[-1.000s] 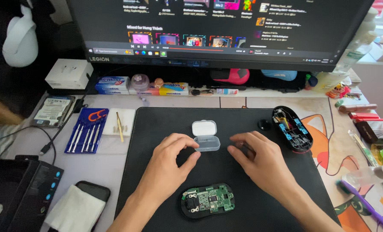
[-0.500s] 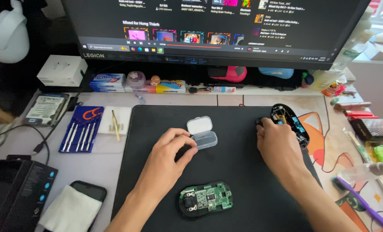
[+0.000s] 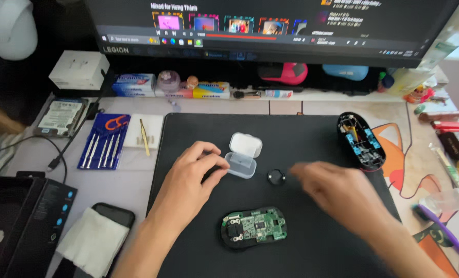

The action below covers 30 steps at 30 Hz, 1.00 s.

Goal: The person disassembles a small electronic device, removes a circuit board, and uses a screwdriver to manipulate components. They then reassemble the device by placing the circuit board back and securing the casing.

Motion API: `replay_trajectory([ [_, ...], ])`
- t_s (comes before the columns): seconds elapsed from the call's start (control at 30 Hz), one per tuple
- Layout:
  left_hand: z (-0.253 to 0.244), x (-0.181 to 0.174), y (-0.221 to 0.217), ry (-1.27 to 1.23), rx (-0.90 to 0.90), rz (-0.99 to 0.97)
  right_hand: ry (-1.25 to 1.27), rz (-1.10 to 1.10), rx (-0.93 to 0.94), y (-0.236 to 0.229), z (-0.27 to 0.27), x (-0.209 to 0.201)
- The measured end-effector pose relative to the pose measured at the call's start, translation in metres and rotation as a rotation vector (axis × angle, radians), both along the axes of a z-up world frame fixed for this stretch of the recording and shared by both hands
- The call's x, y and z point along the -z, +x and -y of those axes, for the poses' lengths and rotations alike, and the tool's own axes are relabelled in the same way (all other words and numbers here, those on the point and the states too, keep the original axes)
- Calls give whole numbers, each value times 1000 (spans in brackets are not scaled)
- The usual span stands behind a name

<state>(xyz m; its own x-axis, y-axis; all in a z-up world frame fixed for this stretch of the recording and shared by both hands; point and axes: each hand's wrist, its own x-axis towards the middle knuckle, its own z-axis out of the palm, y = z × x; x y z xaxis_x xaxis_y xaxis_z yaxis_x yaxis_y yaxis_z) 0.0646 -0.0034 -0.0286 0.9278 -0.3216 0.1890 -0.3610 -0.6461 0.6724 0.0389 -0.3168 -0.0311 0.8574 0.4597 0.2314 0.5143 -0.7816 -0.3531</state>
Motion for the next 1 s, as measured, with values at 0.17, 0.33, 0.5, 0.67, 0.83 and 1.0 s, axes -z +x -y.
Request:
replay_trajectory([
  [0.17,4,2,-2,-16,21,35,93,-14,142,3,-14,-19],
  [0.33,8,-8,-3,-60,21,15,201,-108,60,-1,-35,-21],
  [0.5,8,-11,-5,-91,56,89,237,-58,13,-3,-29,-13],
  [0.67,6,-21,-8,-99,37,128,346,-67,201,-9,-11,-18],
  [0.83,0,-52,-19,-148,174,59,542,-93,361,-16,-8,-27],
  [1.0,-7,-53,-22,84,416,-519,848,-184,420,-21,-10,-18],
])
